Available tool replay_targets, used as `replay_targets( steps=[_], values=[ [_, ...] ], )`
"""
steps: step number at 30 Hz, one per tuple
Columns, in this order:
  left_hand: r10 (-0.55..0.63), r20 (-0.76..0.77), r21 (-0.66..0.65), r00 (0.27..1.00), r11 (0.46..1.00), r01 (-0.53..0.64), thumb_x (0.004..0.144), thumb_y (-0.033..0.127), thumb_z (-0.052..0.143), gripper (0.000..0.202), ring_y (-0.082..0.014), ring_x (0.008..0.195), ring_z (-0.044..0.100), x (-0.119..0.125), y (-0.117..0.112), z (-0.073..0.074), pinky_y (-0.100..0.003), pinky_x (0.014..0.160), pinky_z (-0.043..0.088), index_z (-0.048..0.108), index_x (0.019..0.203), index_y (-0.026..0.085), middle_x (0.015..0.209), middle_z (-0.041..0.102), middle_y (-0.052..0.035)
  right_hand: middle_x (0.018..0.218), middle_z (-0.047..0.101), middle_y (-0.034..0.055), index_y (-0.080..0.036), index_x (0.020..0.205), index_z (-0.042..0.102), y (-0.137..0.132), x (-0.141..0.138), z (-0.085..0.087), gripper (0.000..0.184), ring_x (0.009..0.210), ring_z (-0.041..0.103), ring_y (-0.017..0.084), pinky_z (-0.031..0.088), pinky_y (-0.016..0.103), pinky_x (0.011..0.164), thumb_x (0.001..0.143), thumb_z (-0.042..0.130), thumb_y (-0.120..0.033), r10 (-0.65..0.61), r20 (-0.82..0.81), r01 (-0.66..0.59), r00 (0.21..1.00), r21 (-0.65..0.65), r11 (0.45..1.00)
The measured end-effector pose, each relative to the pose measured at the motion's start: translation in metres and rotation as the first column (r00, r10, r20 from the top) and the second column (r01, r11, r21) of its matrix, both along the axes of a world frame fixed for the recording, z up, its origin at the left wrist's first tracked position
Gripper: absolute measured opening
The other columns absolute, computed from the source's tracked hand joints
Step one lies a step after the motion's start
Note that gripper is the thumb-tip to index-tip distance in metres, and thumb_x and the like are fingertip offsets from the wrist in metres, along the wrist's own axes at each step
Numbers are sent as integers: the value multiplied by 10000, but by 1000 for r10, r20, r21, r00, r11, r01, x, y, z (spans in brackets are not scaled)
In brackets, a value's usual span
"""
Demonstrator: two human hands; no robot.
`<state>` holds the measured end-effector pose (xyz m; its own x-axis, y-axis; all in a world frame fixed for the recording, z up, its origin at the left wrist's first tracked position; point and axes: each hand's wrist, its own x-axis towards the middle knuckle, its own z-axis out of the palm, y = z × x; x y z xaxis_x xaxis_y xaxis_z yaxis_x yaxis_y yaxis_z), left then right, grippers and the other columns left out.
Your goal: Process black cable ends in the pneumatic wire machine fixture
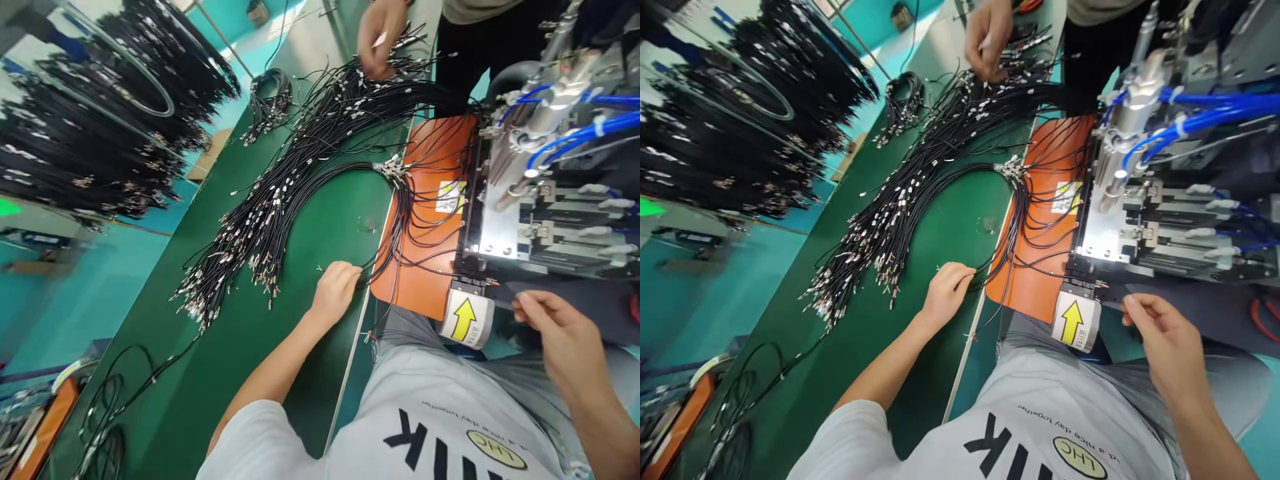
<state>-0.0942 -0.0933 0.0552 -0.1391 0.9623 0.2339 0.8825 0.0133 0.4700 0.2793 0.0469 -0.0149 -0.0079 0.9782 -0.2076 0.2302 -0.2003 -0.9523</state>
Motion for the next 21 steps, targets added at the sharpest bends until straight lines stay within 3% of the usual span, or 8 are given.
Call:
replay_targets(
  steps=[3, 5, 11, 14, 16, 19, 21],
  values=[
    [47, 12, -8, 999, 999, -47, 976, 244, 531, 174, -185, 949, 627, -19, -29, -1, -373, 885, 521, 678, 1059, 201, 978, 691, -75, 830, 703, 153, -294, 864, 786, -8, 1, 14, 244, 686, 610, 228, 416, 518, 704, 737, 813, -501, -23, -23, 21, 999, -98, 995],
    [40, -5, -44, 999, 998, -41, 963, 266, 563, 161, -187, 958, 625, -19, -40, -4, -375, 888, 520, 680, 1051, 199, 985, 693, -74, 839, 697, 147, -305, 865, 779, -12, -6, 25, 235, 701, 608, 232, 414, 524, 733, 747, 803, -507, -14, -17, 12, 1000, -77, 997],
    [19, -68, -117, 997, 993, -27, 973, 289, 540, 173, -210, 990, 625, -8, -39, -7, -401, 918, 513, 669, 1036, 194, 1003, 680, -80, 717, 653, 83, -266, 804, 725, -16, -30, 51, 214, 650, 602, 194, 455, 407, 645, 777, 786, -469, 150, 0, -150, 989, -7, 989],
    [-28, -19, -50, 999, 998, 27, 990, 229, 491, 222, -209, 1083, 613, -1, -15, 1, -407, 977, 504, 643, 1150, 209, 1106, 668, -88, 728, 641, 52, -236, 838, 687, -18, -30, 54, 240, 646, 589, 180, 463, 337, 592, 808, 751, -465, 194, -26, -195, 981, -20, 981],
    [-163, 37, 17, 986, 987, 162, 992, 171, 462, 300, -202, 1147, 592, 11, 12, 7, -403, 1012, 497, 605, 1251, 217, 1186, 654, -94, 754, 635, 31, -224, 866, 666, -21, -26, 53, 246, 666, 583, 168, 461, 308, 604, 834, 722, -462, 200, -28, -201, 979, -33, 979],
    [-428, 24, 50, 903, 903, 427, 990, 131, 436, 381, -209, 1217, 557, 40, 58, 13, -413, 1048, 480, 550, 1346, 207, 1279, 633, -103, 772, 619, 12, -215, 877, 643, -26, -18, 52, 226, 688, 567, 152, 451, 292, 651, 877, 679, -438, 204, -31, -206, 978, -46, 978],
    [-556, -25, -14, 831, 831, 556, 996, 130, 412, 409, -223, 1244, 540, 60, 81, 11, -421, 1045, 479, 514, 1388, 188, 1335, 612, -114, 779, 608, 9, -213, 876, 634, -30, -11, 52, 214, 696, 558, 149, 444, 291, 665, 893, 661, -425, 194, -43, -196, 980, -54, 979]
  ],
)
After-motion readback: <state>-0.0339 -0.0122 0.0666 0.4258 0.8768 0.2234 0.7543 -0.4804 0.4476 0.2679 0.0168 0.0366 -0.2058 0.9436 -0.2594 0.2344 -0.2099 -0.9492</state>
